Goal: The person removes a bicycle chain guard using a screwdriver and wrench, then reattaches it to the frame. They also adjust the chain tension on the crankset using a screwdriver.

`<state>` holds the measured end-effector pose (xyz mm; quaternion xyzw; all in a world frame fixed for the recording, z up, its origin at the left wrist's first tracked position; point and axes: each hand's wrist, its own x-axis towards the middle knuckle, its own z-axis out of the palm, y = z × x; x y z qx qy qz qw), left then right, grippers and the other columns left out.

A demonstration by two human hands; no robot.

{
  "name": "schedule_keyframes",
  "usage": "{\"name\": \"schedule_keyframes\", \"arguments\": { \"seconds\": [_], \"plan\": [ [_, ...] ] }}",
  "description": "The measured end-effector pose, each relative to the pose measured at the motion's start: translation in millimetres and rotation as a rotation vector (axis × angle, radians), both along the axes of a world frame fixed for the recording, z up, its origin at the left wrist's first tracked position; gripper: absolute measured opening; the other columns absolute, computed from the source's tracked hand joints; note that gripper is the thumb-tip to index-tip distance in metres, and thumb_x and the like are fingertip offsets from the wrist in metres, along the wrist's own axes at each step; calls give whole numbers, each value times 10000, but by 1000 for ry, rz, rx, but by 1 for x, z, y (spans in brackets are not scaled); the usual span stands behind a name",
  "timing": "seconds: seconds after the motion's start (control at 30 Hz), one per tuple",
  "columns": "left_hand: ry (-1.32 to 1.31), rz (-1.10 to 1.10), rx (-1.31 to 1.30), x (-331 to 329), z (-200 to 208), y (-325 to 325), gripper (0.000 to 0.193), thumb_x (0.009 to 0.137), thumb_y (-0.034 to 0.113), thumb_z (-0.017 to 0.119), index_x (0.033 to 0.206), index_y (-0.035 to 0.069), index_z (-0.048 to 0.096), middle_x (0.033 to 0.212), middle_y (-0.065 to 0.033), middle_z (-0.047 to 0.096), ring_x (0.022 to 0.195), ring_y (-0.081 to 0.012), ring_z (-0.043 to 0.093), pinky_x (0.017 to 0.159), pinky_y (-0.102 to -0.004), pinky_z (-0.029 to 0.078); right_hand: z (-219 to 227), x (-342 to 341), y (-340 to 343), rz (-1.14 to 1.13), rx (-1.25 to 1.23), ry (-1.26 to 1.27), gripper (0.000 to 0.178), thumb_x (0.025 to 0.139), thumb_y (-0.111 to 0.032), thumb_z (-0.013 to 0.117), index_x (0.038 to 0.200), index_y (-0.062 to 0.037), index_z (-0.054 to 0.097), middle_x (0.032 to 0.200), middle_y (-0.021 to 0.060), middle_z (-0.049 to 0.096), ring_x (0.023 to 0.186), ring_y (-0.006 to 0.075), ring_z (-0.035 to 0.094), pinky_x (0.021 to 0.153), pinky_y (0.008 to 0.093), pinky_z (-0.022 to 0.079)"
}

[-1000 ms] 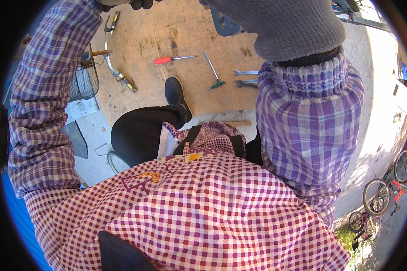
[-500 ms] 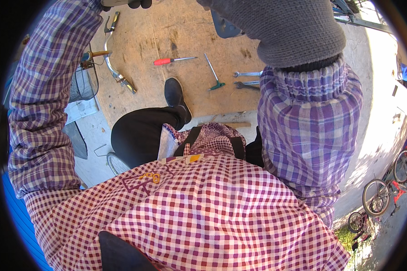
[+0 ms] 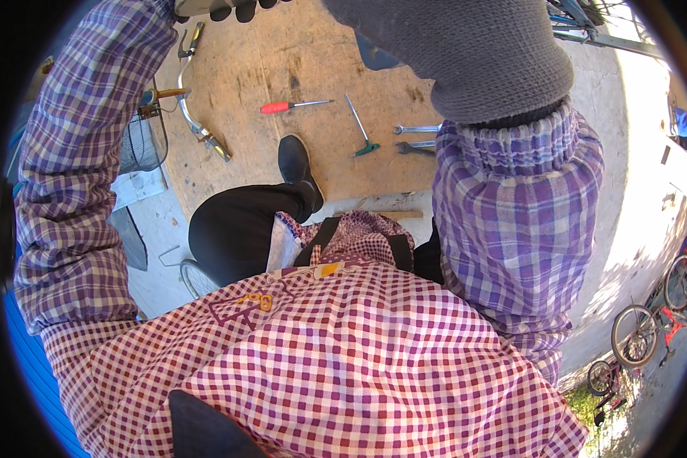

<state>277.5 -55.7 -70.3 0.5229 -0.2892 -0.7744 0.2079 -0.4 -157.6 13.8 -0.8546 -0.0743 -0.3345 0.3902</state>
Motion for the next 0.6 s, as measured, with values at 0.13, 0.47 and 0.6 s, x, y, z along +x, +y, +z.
{"name": "schedule_keyframes", "arguments": {
  "seconds": [0.13, 0.47, 0.6],
  "plan": [
    [31, -4, 36, -4, 7, -1, 414, 1037, 420, 583, 1262, 85, 671, 1033, -150, 724, 736, -309, 739, 521, -390, 589, 2, 0, 1, 11, -10, -4, 217, 778, 159, 553, 908, 17, 656, 749, 52, 595, 682, 92, 551, 570, 297, 440],
    [65, 36, 0, -13, -8, 4, 559, 1028, 525, 545, 1293, 40, 631, 1086, -125, 699, 850, -258, 726, 593, -380, 581, 0, 9, -3, 25, -75, -37, 238, 767, 177, 531, 896, 19, 653, 736, 52, 583, 672, 91, 541, 557, 300, 430],
    [515, -8, 276, -5, -26, -4, 661, 1054, 563, 447, 1318, -24, 597, 1121, -201, 696, 1045, -309, 707, 799, -432, 616, 4, 12, 2, 23, -54, -31, 251, 753, 188, 513, 884, 20, 645, 723, 54, 572, 657, 93, 532, 539, 301, 418]
  ]
}}
